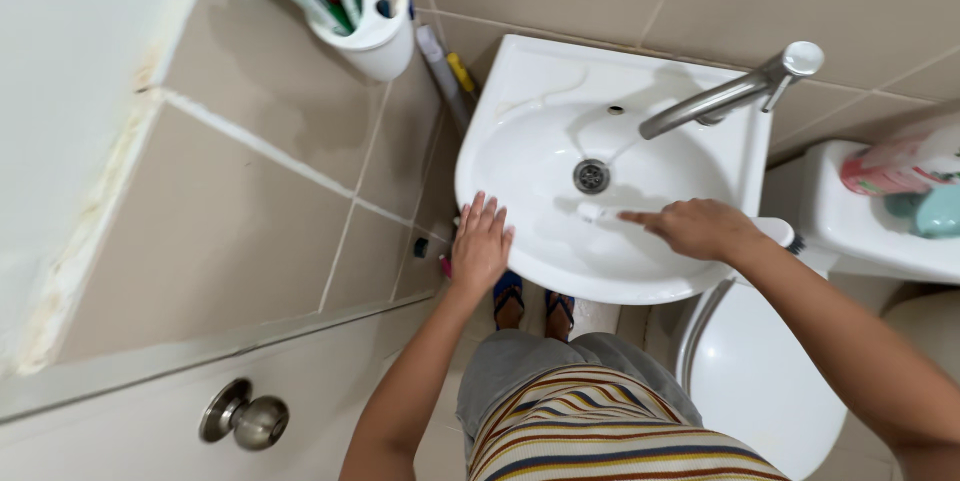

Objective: The person scrubs a bathroom sink and a small container using a brush and water. They rinse the brush and the container under running water, then place the brush back in its holder.

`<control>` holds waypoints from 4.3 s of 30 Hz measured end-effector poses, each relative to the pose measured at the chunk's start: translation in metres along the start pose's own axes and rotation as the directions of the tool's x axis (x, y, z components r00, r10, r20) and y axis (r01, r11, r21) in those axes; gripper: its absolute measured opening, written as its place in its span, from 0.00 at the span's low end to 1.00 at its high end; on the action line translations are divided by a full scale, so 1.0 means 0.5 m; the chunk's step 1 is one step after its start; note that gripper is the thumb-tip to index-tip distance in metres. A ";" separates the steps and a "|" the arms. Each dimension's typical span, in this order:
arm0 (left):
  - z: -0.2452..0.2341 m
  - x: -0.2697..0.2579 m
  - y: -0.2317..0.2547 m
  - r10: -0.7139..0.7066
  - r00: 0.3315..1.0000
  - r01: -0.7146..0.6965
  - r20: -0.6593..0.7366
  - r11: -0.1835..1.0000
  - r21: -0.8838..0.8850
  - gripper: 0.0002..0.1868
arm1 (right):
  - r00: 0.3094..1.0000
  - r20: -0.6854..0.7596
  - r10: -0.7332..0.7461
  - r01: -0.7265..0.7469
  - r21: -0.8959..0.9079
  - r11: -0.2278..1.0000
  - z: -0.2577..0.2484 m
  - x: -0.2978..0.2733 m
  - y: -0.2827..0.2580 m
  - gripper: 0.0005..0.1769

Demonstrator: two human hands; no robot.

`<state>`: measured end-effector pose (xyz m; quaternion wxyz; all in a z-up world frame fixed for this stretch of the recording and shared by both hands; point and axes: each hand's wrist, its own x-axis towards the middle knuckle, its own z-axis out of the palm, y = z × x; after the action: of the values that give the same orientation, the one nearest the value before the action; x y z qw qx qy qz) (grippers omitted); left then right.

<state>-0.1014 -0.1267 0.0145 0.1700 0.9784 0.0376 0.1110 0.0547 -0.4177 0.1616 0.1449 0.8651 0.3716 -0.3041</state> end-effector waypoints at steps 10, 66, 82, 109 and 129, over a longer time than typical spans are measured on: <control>0.171 -0.012 0.339 0.226 0.817 -0.150 0.531 0.972 -0.182 0.41 | 0.935 -0.130 0.329 -0.272 0.328 0.904 0.074 -0.116 0.106 0.28; 0.233 0.466 0.227 0.234 0.492 0.640 0.839 -0.750 -0.166 0.17 | 0.975 0.209 0.078 -0.162 0.904 -0.397 0.132 0.329 0.044 0.16; 0.204 0.331 0.248 0.325 0.495 0.829 0.806 -0.454 -0.326 0.18 | 0.993 -0.075 -0.090 0.102 0.936 0.337 0.114 0.376 0.180 0.14; 0.249 0.296 0.243 -0.058 0.621 0.573 0.782 -0.647 -0.503 0.23 | 0.954 -0.298 0.006 0.237 0.770 0.593 0.240 0.273 0.165 0.29; 0.154 0.201 0.222 0.208 0.564 0.795 0.799 -0.397 -0.458 0.20 | 0.840 -0.527 0.128 0.045 0.302 0.952 0.150 0.243 0.055 0.15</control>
<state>0.0180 -0.2450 0.0023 0.8743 0.3249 0.2015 -0.2991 0.1090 -0.4049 0.0270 -0.0932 0.9353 0.3272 -0.0976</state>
